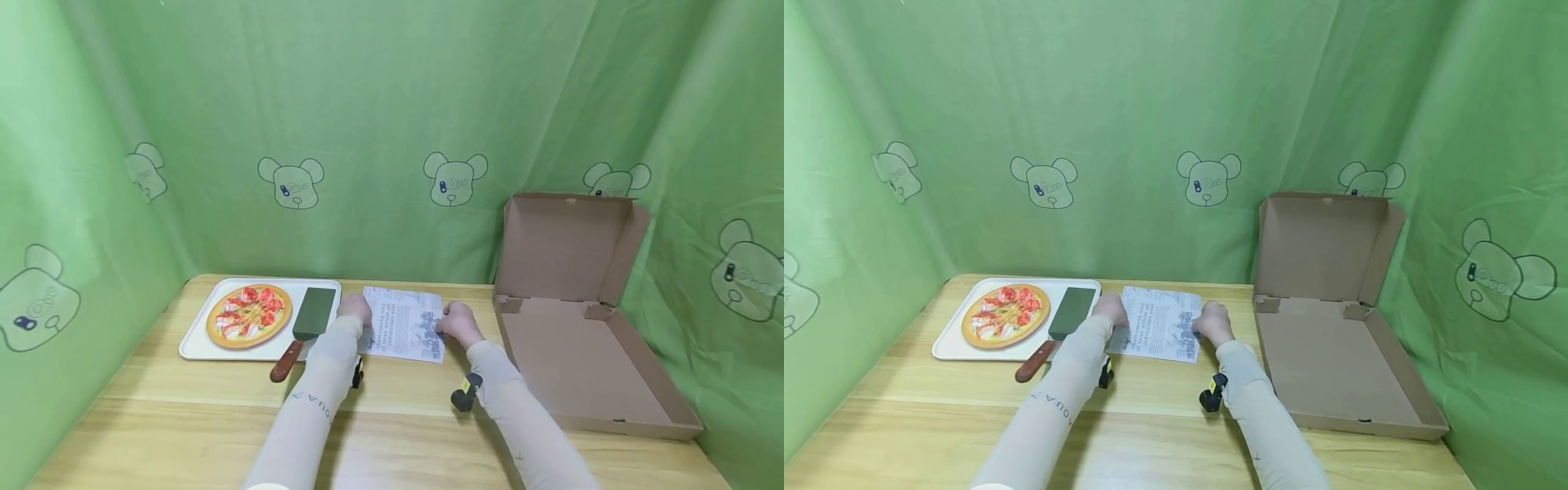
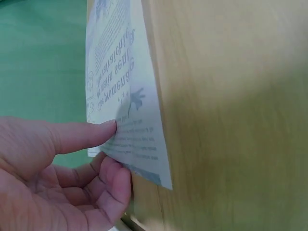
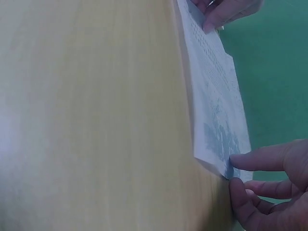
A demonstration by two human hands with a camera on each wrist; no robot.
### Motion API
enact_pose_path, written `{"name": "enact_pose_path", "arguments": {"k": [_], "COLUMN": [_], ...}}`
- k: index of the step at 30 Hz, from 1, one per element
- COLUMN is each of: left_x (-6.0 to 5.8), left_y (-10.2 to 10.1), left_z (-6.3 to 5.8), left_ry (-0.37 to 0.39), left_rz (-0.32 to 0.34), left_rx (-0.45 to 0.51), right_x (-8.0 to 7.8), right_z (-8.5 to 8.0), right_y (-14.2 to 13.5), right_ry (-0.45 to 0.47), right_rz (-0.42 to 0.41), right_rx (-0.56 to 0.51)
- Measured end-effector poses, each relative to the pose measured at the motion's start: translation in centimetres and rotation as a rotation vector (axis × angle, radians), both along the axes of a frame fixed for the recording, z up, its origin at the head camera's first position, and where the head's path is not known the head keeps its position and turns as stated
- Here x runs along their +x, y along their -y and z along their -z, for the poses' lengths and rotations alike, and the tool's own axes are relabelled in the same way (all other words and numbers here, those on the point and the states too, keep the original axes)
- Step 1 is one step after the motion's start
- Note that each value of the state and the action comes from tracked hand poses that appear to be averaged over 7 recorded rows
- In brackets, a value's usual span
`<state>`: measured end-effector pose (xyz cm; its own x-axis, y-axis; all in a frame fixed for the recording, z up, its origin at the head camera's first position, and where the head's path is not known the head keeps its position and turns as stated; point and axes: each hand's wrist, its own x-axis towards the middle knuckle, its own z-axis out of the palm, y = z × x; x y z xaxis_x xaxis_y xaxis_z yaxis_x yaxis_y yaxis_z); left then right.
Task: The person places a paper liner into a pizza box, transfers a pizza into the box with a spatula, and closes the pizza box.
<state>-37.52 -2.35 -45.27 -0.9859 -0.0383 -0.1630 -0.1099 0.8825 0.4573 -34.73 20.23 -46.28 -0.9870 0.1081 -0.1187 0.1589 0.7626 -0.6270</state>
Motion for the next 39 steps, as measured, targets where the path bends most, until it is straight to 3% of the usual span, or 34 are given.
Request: {"name": "enact_pose_path", "arguments": {"k": [1, 2, 5, 8, 9, 11, 13, 15, 18, 20, 22, 26, 39], "left_x": [-0.4, -1.3, -1.8, -1.1, 0.0, 1.1, 0.7, -1.3, -3.0, -2.4, -0.5, 1.2, 2.7], "left_y": [0.1, 0.4, 0.7, 0.8, 0.7, 0.7, 0.9, 1.3, 1.7, 1.8, 1.7, 1.7, 2.2], "left_z": [0.3, 1.6, 2.4, 1.8, 0.5, -0.5, -0.2, 2.5, 4.1, 3.7, 1.6, 0.7, 1.4], "left_ry": [0.014, -0.003, 0.006, -0.003, 0.011, -0.003, -0.018, -0.064, -0.02, 0.006, 0.052, 0.024, 0.023], "left_rz": [0.004, 0.014, 0.018, 0.017, 0.009, 0.005, 0.007, 0.008, -0.02, -0.056, -0.096, -0.128, -0.178], "left_rx": [0.018, 0.031, 0.075, 0.097, 0.108, 0.133, 0.148, 0.173, 0.23, 0.296, 0.345, 0.421, 0.646], "right_x": [0.0, 0.0, 0.0, 0.0, 0.0, -0.1, 0.0, 0.0, 0.1, 0.2, 0.2, 0.2, 0.3], "right_z": [0.0, 0.1, 0.1, 0.1, 0.1, 0.1, 0.1, 0.2, 0.3, 0.4, 0.4, 0.4, 0.7], "right_y": [0.0, 0.0, 0.0, -0.1, -0.1, -0.1, -0.1, -0.1, -0.2, -0.2, -0.3, -0.4, -1.1], "right_ry": [-0.003, -0.003, 0.003, 0.004, 0.004, 0.0, -0.003, -0.004, -0.01, -0.009, -0.007, -0.002, 0.035], "right_rz": [-0.001, -0.001, -0.002, 0.001, 0.001, 0.001, 0.002, 0.001, -0.005, -0.007, -0.008, -0.003, 0.002], "right_rx": [-0.001, -0.002, -0.008, -0.01, -0.012, -0.013, -0.015, -0.018, -0.02, -0.027, -0.041, -0.077, -0.206]}}
